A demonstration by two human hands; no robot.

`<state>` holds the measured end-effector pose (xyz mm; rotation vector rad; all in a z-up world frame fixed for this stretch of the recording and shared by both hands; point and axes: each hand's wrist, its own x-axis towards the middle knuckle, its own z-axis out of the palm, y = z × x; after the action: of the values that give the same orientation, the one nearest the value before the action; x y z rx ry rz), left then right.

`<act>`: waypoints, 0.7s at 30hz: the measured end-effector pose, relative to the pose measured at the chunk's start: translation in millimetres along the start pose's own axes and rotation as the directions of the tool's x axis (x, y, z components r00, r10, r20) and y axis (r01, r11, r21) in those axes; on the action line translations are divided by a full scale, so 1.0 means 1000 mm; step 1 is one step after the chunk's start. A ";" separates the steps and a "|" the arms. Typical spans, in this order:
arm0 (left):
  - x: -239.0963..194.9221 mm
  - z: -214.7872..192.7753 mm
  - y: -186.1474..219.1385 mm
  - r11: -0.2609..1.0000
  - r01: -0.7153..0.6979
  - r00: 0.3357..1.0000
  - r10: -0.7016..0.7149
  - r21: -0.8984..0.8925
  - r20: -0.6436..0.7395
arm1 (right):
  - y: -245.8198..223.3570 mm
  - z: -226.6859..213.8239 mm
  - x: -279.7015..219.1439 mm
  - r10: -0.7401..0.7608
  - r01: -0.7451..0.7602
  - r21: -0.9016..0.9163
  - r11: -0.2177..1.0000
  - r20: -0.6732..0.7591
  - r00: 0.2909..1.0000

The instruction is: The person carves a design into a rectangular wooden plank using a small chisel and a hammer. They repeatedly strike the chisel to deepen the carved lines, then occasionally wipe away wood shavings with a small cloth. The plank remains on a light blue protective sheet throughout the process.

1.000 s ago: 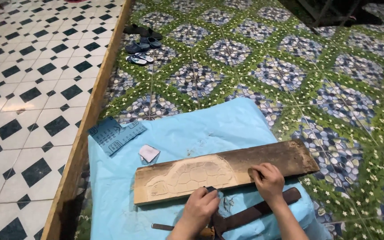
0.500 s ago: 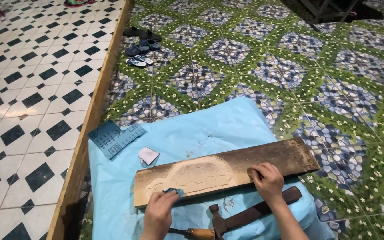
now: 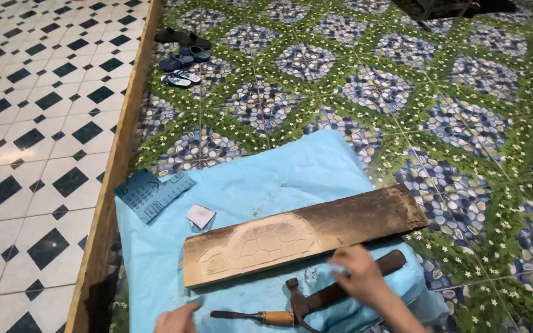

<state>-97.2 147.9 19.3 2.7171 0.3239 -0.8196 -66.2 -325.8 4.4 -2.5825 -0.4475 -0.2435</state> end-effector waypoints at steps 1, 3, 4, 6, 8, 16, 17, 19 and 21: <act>0.078 0.064 -0.044 1.000 0.001 1.000 -0.001 -0.002 0.002 | -0.004 0.003 -0.010 0.000 0.000 -0.001 1.000 0.003 1.000; 0.179 0.186 -0.132 0.958 -0.280 0.234 0.012 -0.055 -0.972 | -0.009 0.011 -0.019 -0.170 0.141 0.153 0.978 0.201 0.965; 0.149 0.168 -0.123 0.959 -0.277 0.231 0.009 -0.057 -0.973 | -0.013 0.012 -0.019 -0.176 0.146 0.155 0.977 0.201 0.964; 0.089 0.135 -0.101 0.993 -0.094 0.859 0.042 -0.076 -0.510 | -0.019 0.014 -0.023 -0.086 0.028 0.120 0.992 0.511 0.855; 0.095 0.159 -0.091 0.993 -0.059 0.802 -0.013 -0.101 -0.598 | -0.025 0.015 -0.019 -0.059 -0.004 0.117 0.993 0.534 0.844; 0.045 0.099 -0.034 0.981 -0.124 0.651 -0.032 -0.147 -0.758 | -0.042 0.001 -0.001 -0.084 0.040 0.080 0.996 0.680 0.728; 0.033 0.090 -0.019 0.985 -0.123 0.674 -0.004 -0.117 -0.739 | -0.039 0.005 -0.001 -0.105 0.076 0.072 0.994 0.691 0.716; 0.045 0.113 -0.010 0.988 -0.119 0.696 0.013 -0.097 -0.718 | -0.028 0.010 -0.003 -0.128 0.120 0.062 0.991 0.706 0.696; 0.095 0.173 -0.027 0.840 -0.057 0.661 -0.374 -0.540 -0.651 | -0.019 0.016 -0.008 -0.169 0.147 0.093 0.985 0.708 0.686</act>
<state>-115.4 128.4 -178.1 2.3449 0.8385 0.3919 -78.8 -304.4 -2.6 -2.5200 -0.9404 0.7538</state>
